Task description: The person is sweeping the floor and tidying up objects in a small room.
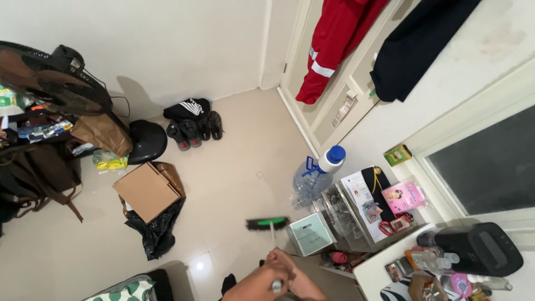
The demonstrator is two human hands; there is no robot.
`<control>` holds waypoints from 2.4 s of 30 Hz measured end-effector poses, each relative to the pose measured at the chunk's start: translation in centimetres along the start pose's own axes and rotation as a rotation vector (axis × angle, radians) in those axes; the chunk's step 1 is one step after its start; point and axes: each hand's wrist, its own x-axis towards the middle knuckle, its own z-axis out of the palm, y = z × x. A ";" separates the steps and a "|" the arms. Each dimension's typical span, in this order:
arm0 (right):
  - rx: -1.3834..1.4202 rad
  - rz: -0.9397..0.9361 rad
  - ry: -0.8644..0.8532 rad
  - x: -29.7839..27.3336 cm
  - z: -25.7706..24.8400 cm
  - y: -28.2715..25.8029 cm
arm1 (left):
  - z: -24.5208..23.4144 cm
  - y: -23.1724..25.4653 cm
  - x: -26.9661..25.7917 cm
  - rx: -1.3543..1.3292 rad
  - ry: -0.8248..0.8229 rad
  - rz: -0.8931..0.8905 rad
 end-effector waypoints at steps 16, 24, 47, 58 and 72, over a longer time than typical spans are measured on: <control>-0.213 0.127 0.141 21.0 -20.7 -1.9 | 1.3 -9.7 10.3 0.045 0.098 0.098; -0.119 0.140 0.207 14.3 -12.3 -7.8 | 0.4 -5.0 12.3 0.150 0.164 0.077; -0.100 0.178 0.358 19.9 -12.0 -10.0 | -0.6 -3.1 13.6 -0.012 0.424 0.076; 0.401 0.555 0.195 8.6 7.0 -3.8 | -3.7 0.8 1.1 -0.018 0.409 -0.371; -0.190 -0.447 -0.130 25.8 -0.6 1.3 | -12.2 -11.4 1.7 -0.032 0.241 -0.182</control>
